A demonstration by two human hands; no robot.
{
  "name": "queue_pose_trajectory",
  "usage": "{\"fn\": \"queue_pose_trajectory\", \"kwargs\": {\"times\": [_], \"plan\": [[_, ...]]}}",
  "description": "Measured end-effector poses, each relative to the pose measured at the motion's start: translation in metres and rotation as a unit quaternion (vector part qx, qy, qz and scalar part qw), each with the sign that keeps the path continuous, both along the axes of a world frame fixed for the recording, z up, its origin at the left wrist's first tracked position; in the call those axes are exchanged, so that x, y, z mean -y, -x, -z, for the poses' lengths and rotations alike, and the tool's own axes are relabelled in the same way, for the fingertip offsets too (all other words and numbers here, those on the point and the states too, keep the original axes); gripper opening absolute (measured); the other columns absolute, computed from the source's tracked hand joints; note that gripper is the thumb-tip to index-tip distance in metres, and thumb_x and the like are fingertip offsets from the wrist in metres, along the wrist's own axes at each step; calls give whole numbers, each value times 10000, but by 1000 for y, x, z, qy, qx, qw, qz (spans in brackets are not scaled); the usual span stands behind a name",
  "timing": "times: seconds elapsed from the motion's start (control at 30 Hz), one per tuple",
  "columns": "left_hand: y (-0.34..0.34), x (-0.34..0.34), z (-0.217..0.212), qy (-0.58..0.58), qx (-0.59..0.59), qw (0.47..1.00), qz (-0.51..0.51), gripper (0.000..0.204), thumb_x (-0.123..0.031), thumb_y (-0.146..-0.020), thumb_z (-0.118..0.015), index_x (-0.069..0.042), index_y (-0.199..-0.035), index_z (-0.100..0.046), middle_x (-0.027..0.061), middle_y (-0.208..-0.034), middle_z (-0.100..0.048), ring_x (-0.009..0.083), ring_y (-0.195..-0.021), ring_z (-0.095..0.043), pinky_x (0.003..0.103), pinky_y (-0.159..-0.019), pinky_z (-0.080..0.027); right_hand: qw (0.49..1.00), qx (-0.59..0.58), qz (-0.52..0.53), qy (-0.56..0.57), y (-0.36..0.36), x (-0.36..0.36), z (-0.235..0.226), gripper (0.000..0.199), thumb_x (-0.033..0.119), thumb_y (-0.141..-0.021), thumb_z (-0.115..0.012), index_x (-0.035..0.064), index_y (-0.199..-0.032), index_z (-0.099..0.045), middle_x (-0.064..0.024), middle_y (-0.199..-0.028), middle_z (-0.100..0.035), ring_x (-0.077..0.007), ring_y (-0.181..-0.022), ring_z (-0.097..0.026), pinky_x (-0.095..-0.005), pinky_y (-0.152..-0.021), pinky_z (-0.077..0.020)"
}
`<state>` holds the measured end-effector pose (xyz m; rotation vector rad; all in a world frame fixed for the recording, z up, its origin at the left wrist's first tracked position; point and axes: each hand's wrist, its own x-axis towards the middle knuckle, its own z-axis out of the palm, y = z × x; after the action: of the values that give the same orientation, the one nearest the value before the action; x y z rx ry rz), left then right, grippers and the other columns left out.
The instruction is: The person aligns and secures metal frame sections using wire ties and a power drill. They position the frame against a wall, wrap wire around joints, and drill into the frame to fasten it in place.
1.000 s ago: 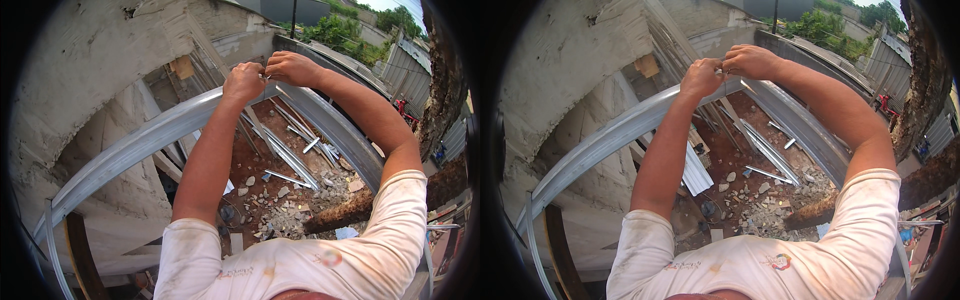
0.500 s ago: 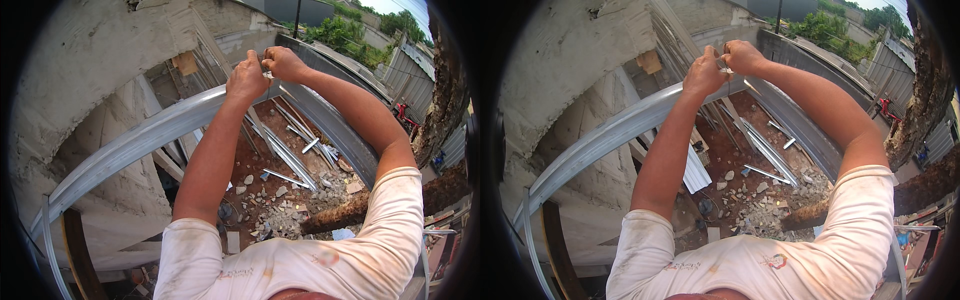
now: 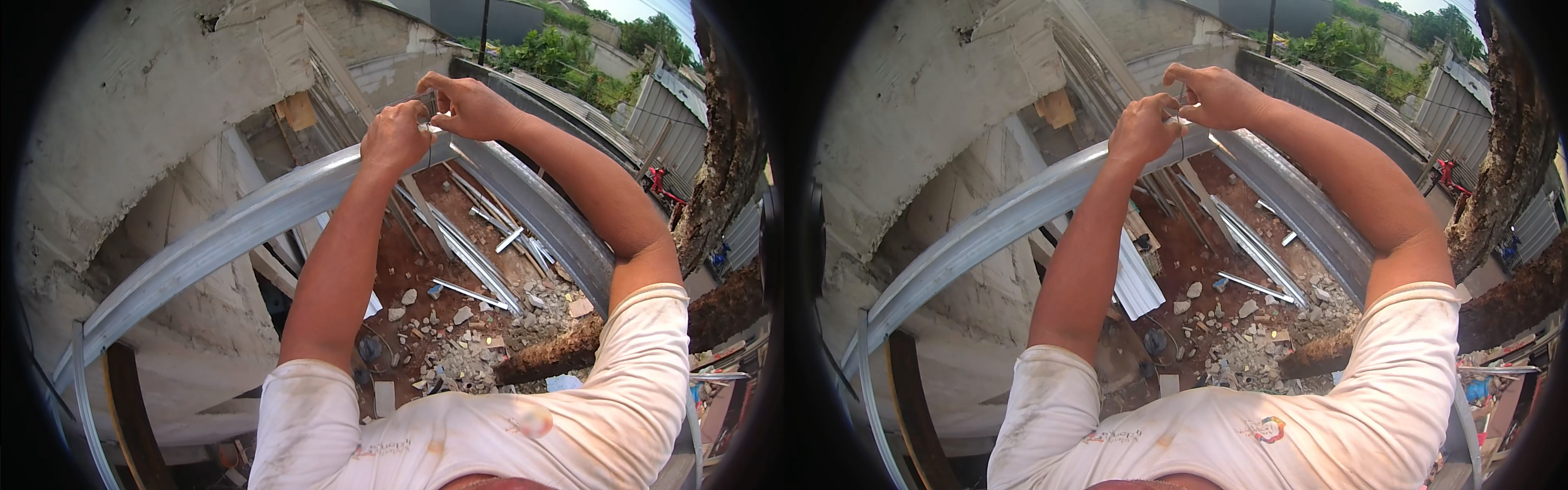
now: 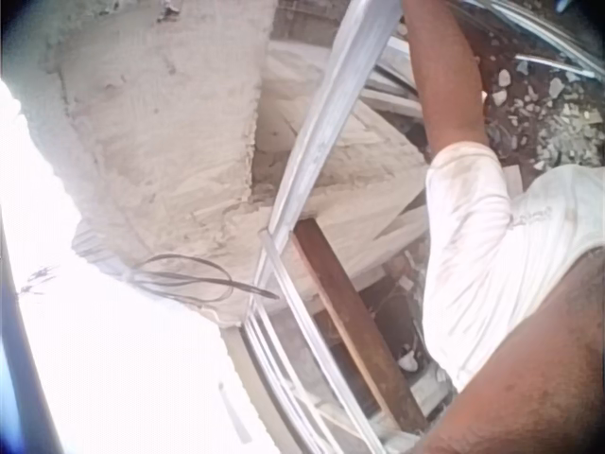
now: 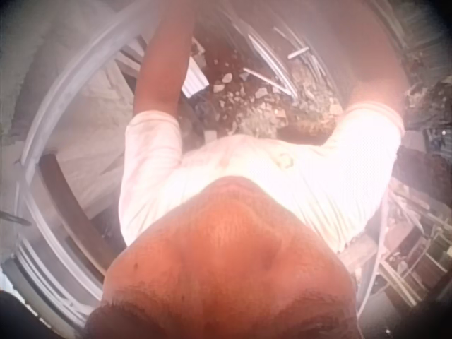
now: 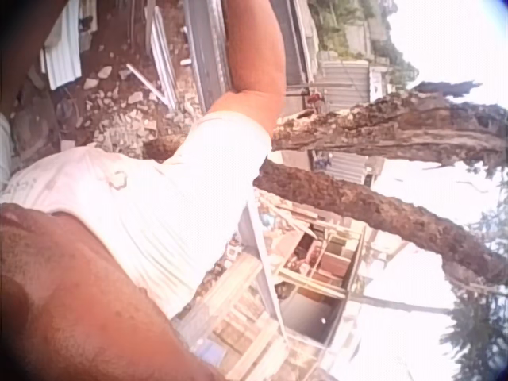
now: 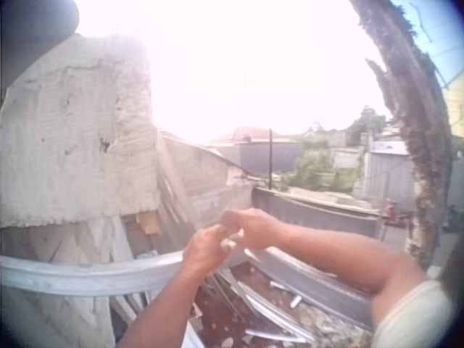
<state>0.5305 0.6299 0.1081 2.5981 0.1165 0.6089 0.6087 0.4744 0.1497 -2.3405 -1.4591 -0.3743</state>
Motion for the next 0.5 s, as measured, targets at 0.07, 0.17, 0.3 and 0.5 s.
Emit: {"fn": "queue_pose_trajectory", "kwargs": {"times": [0.07,0.17,0.3,0.5], "plan": [[-3,3,1,-5,0,1000,5,421,-257,-777,-821,-135,-1161,-700,81,-1122,-722,258,-1124,-659,417,-955,-520,996,68,-59,22,-6,4,8,461,54,-790,-687,77,-1220,-522,-146,-1053,-648,-340,-1022,-656,-447,-862,-524],[-3,5,1,-4,2,1000,2,421,-253,-772,-826,-121,-1149,-694,90,-1110,-723,260,-1118,-661,424,-947,-523,994,99,-55,12,-13,1,20,507,15,-777,-678,74,-1252,-511,-136,-1124,-611,-342,-1049,-655,-456,-917,-532],[-3,4,0,15,8,1000,-19,468,-255,-765,-834,-77,-1127,-597,104,-1097,-725,271,-1100,-666,436,-903,-530,995,92,-31,9,-8,1,21,403,-13,-799,-623,63,-1190,-561,-117,-1097,-587,-347,-999,-644,-446,-881,-537],[-6,6,0,14,8,1000,-27,533,-235,-764,-833,-84,-1127,-472,107,-1068,-729,298,-1072,-674,448,-871,-529,968,235,-53,66,-18,4,30,313,53,-802,-665,74,-1113,-686,-90,-1077,-590,-258,-1015,-669,-365,-880,-572]]}}
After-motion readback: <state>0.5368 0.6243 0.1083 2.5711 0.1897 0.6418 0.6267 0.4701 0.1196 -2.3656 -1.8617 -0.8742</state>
